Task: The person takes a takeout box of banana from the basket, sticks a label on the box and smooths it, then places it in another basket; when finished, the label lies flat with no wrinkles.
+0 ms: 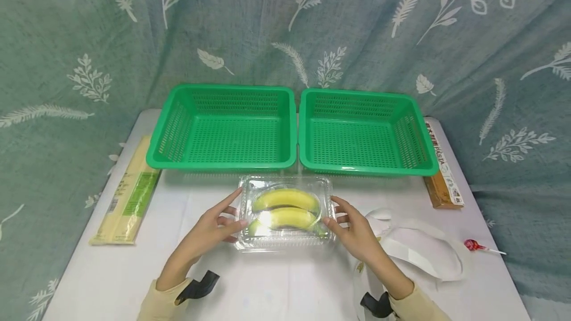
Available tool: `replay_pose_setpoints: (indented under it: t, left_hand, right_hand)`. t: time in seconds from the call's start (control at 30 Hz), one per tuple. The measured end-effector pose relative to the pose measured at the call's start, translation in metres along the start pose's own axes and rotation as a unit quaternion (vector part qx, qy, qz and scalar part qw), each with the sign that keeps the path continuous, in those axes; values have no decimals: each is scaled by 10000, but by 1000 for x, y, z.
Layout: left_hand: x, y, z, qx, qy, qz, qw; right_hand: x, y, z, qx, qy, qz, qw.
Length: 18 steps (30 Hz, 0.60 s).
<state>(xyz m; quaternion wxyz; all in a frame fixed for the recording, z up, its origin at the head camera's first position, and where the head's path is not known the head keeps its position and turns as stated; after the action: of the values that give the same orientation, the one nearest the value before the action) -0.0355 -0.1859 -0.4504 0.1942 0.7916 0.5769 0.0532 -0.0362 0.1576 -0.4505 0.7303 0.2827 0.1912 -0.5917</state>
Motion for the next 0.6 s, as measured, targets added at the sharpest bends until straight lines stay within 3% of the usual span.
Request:
replay_pose_setpoints:
  t: [0.23,0.5,0.6]
  left_hand:
    - [7,-15,-5,-51,-41,-347,9994]
    - [6,-17,-4,-47,39,-342,9994]
    - [5,-16,-3,-75,-29,-302,9995]
  right_hand:
    - [-3,-12,-8,128,58,11,9999]
    - [-5,-15,-7,136,96,94,9998]
    - [-9,-13,-6,61,185,370,9991]
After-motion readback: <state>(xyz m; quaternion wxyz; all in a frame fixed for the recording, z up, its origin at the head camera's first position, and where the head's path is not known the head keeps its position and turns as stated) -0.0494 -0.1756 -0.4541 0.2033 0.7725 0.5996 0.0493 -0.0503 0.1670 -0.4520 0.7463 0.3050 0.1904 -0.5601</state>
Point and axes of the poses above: each hand's wrist, its own y-axis away from the middle knuckle, its own x-axis out of the palm, z = x × y, the point moved 1 cm from there along -y, towards the middle knuckle, and after that the axes turned 7 degrees about y, right-handed, at the moved point
